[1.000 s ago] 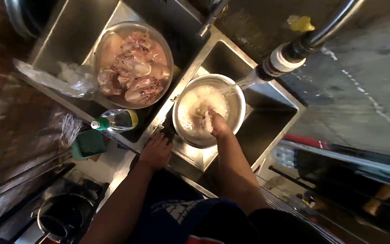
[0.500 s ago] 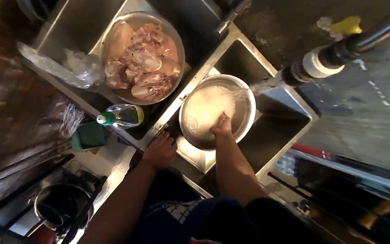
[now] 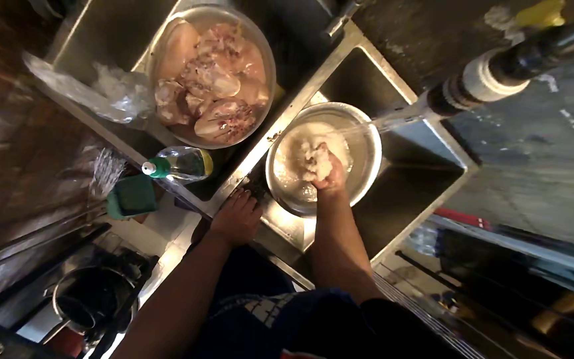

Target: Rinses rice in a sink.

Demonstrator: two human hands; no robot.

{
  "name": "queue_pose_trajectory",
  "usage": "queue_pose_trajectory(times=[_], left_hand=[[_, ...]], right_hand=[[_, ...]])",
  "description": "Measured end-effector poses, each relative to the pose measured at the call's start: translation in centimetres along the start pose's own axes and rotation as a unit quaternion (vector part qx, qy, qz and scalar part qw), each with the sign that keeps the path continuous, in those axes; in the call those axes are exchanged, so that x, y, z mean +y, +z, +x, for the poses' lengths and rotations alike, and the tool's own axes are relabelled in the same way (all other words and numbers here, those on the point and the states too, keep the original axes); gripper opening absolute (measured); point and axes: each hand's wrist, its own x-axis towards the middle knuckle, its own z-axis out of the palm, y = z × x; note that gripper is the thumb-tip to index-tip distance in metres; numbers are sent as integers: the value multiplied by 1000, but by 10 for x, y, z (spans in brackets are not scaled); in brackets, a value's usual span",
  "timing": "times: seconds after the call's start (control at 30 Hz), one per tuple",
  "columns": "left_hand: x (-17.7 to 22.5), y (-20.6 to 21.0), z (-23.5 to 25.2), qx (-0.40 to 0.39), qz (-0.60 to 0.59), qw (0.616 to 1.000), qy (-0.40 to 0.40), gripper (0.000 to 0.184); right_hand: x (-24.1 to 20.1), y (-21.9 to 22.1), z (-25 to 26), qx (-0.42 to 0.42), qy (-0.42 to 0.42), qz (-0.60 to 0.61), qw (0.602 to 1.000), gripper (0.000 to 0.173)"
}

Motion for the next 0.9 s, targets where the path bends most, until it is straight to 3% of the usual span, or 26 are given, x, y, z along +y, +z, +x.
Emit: queue_pose_trajectory(times=[0.17, 0.3, 0.37, 0.43, 0.5, 0.57, 0.63, 0.7, 0.77, 0.83, 0.9], left_hand=[[0, -1, 0, 12, -5, 1000, 6, 35], [0, -3, 0, 18, -9, 1000, 6, 35], [0, -1, -1, 34, -5, 999, 8, 34], [0, 1, -1, 48, 1, 999, 10, 33], [0, 2, -1, 48, 0, 999, 10, 33], [-1, 2, -1, 41, 2, 999, 7, 33], [0, 2, -2, 28, 5, 1000, 3, 33], [0, 3, -1, 36, 11, 999, 3, 33], [-1, 6, -2, 52, 17, 998, 7, 31], [-2, 7, -3, 56, 13, 998, 10, 31], [-1, 6, -1, 51, 8, 999, 12, 31]], right_hand=[[-26, 9, -18, 100, 18, -89, 991, 42], [-28, 21, -30, 207, 33, -316, 925, 36], [-21, 25, -37, 160, 32, -487, 858, 33], [-4, 18, -36, 79, 9, -631, 772, 51], [13, 6, -28, 8, 10, -773, 635, 71], [26, -2, -16, -13, 74, -833, 549, 83], [27, -8, -7, -6, 148, -862, 485, 78], [13, -5, 9, 27, 225, -848, 480, 78], [14, 0, 19, 50, 237, -851, 465, 53], [23, 11, 25, 21, 228, -867, 444, 36], [25, 12, 23, -46, 185, -868, 458, 35]])
